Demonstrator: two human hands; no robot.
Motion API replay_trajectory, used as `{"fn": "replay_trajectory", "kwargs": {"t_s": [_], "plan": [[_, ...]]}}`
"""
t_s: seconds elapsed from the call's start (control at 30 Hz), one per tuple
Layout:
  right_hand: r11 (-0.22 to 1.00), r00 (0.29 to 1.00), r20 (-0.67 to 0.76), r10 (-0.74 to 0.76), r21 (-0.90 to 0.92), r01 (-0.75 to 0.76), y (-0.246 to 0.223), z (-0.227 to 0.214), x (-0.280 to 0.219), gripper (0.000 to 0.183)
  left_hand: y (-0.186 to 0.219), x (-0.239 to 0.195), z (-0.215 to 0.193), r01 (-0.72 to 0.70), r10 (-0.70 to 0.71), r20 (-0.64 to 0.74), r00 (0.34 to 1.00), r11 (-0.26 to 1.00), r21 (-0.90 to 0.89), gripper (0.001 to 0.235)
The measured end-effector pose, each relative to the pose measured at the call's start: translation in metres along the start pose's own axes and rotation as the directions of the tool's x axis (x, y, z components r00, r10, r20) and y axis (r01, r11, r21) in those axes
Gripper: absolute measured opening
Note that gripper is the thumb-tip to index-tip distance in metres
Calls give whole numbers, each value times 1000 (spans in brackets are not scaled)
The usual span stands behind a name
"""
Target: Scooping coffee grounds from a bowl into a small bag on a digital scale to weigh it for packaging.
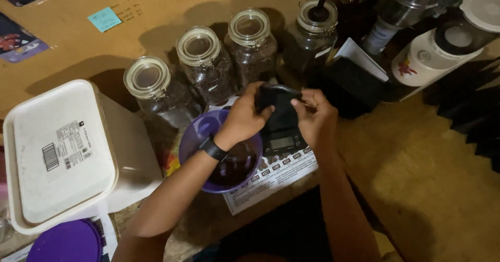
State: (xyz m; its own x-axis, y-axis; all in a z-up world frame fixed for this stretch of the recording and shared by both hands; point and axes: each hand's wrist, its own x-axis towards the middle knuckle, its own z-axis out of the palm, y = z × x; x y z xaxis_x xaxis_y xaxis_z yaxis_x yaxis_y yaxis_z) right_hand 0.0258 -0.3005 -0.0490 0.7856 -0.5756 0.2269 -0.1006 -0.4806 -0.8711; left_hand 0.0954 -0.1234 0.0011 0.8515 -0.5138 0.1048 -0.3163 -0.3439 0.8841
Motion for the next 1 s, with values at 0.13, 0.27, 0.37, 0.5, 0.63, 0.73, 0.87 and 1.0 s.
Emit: {"fn": "replay_trajectory", "kwargs": {"t_s": [0.13,0.27,0.37,0.5,0.63,0.73,0.87,1.0], "plan": [[998,995,70,70,-10,-69,14,9,-1,30,-3,-1,3,50,-50,6,999,999,-14,56],[975,997,63,-35,220,20,20,6,-5,36,-5,-1,2,34,-34,-8,999,999,-31,56],[952,995,82,-62,305,34,22,9,-5,32,2,-3,0,39,-39,7,999,999,-16,61],[958,991,98,-86,283,55,39,10,-4,32,1,-2,1,21,-20,7,1000,999,-32,63],[949,991,86,-98,307,67,39,10,-6,32,-4,0,3,2,-2,1,1000,1000,-29,65],[948,991,82,-109,309,79,35,8,-7,34,1,-3,4,8,-8,7,1000,1000,-10,67],[974,994,48,-98,211,86,29,9,-9,34,0,-6,7,44,-45,-2,999,999,-11,71],[982,982,-14,-187,-28,187,48,23,-11,29,-3,-6,11,81,-81,-4,997,996,29,85]]}}
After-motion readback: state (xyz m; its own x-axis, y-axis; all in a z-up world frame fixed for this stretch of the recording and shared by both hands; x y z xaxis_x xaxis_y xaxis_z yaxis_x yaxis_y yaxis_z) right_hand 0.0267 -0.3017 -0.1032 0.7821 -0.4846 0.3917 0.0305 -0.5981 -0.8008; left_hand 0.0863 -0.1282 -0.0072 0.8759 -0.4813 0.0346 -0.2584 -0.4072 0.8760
